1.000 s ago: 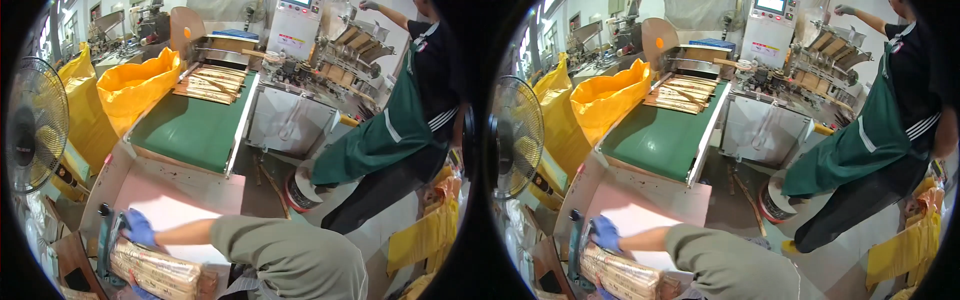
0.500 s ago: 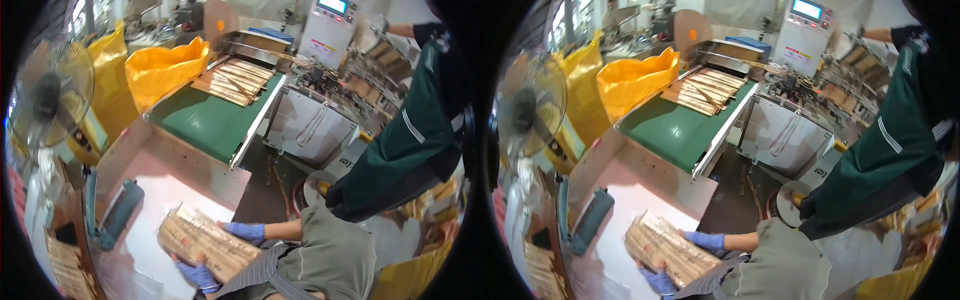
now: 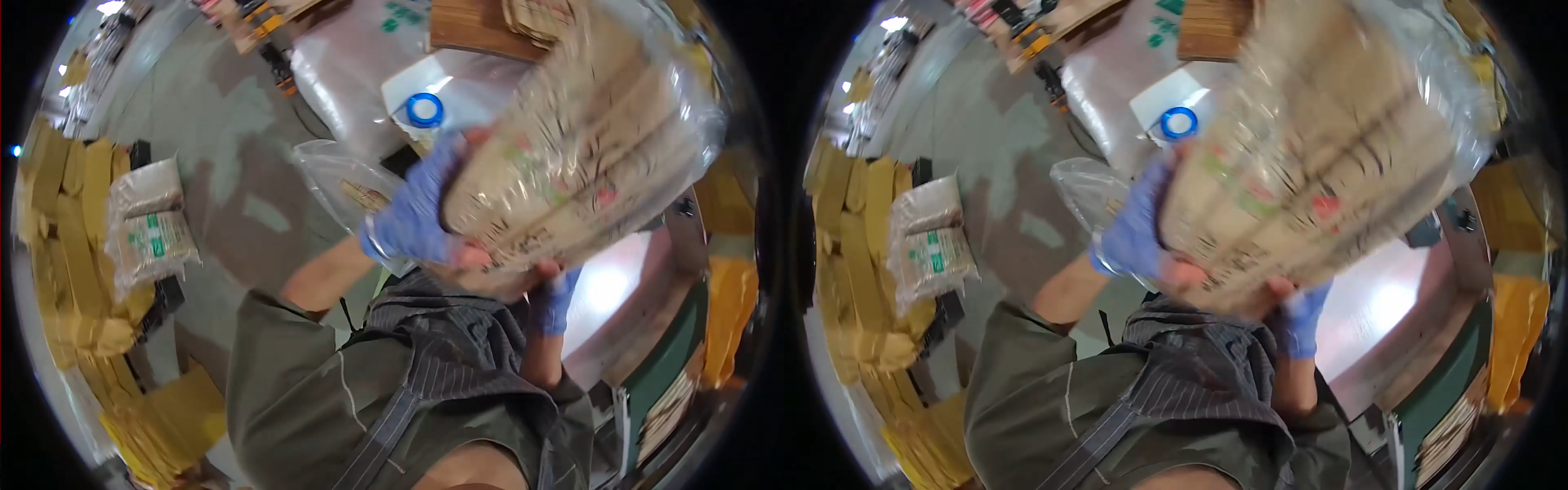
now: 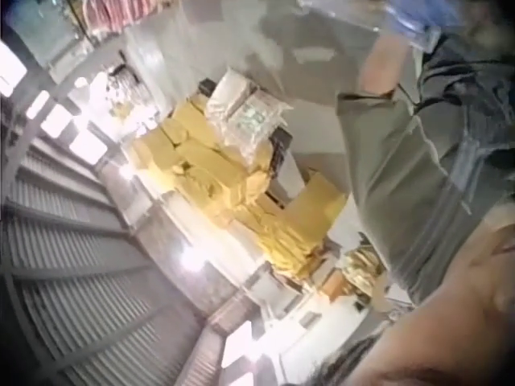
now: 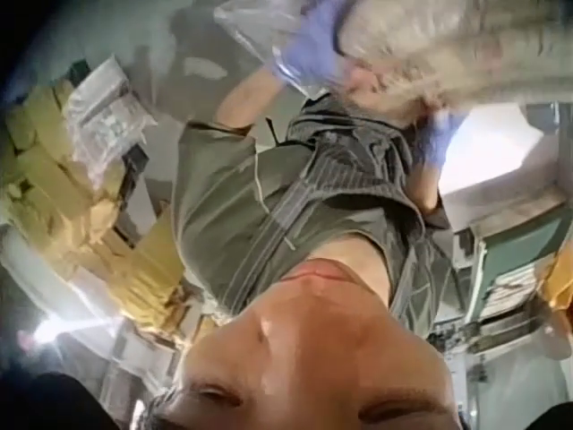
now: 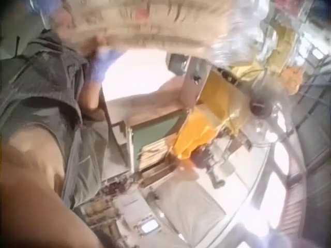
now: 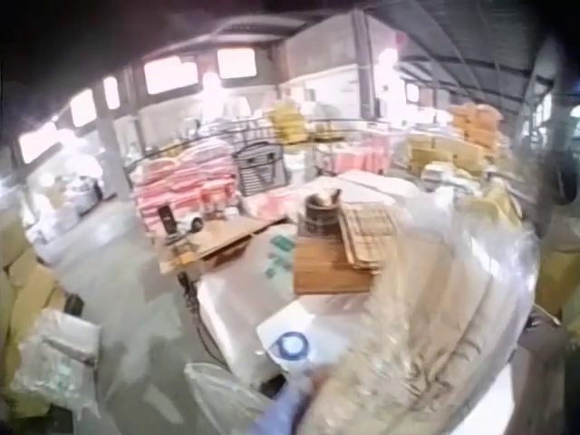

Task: Gathering bundles of sticks, placing them into plastic sleeves, and sealing the packages using a heat sealer.

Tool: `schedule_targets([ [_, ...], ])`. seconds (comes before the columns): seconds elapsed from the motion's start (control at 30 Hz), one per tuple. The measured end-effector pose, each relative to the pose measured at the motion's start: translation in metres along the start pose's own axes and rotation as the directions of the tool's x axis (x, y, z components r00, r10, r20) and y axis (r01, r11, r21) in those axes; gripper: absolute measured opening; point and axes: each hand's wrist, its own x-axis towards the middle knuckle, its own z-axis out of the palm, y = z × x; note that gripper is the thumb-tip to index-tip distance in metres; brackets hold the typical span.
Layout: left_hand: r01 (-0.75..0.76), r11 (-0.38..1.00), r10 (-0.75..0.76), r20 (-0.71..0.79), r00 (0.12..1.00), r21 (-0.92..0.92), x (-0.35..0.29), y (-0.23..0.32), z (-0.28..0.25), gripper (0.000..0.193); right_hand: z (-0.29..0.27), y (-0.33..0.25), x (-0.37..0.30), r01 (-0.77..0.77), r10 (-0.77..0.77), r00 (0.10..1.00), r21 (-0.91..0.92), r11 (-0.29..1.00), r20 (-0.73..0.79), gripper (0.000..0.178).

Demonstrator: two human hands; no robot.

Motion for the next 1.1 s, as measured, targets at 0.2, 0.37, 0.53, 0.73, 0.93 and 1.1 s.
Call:
schedule_targets([
  [0.2,0.210,0.612,-0.133,0.162,0.978,-0.763,-0.084,-0.032,-0.193,0.061,0.165,-0.043,0.018,0.591,-0.546,0.786,-0.092,0.802,0.288,0.064],
  [0.37,0.645,0.430,-0.566,-0.368,0.738,0.632,-0.101,-0.016,-0.194,0.056,0.198,0.031,0.014,0.482,-0.478,0.763,0.110,0.869,0.436,0.074],
  [0.53,0.223,-0.062,-0.827,-0.175,0.535,0.973,-0.154,-0.024,-0.224,0.065,0.158,0.094,0.032,0.439,-0.220,0.791,-0.279,0.854,0.570,0.054],
  [0.73,0.313,0.107,-0.816,-0.097,0.570,0.944,-0.140,-0.045,-0.235,0.062,0.150,0.100,0.049,0.677,-0.410,0.717,-0.425,0.601,0.563,0.063],
  [0.93,0.655,0.282,-0.866,-0.108,0.488,0.701,-0.120,-0.076,-0.256,0.044,0.211,0.110,0.028,0.817,-0.672,0.516,-0.068,0.573,0.532,0.068],
  [1.1,0.918,0.222,-0.975,-0.066,0.213,-0.329,-0.091,-0.063,-0.250,0.034,0.182,0.153,0.022,0.740,-0.494,0.547,-0.114,0.663,0.676,0.059],
])
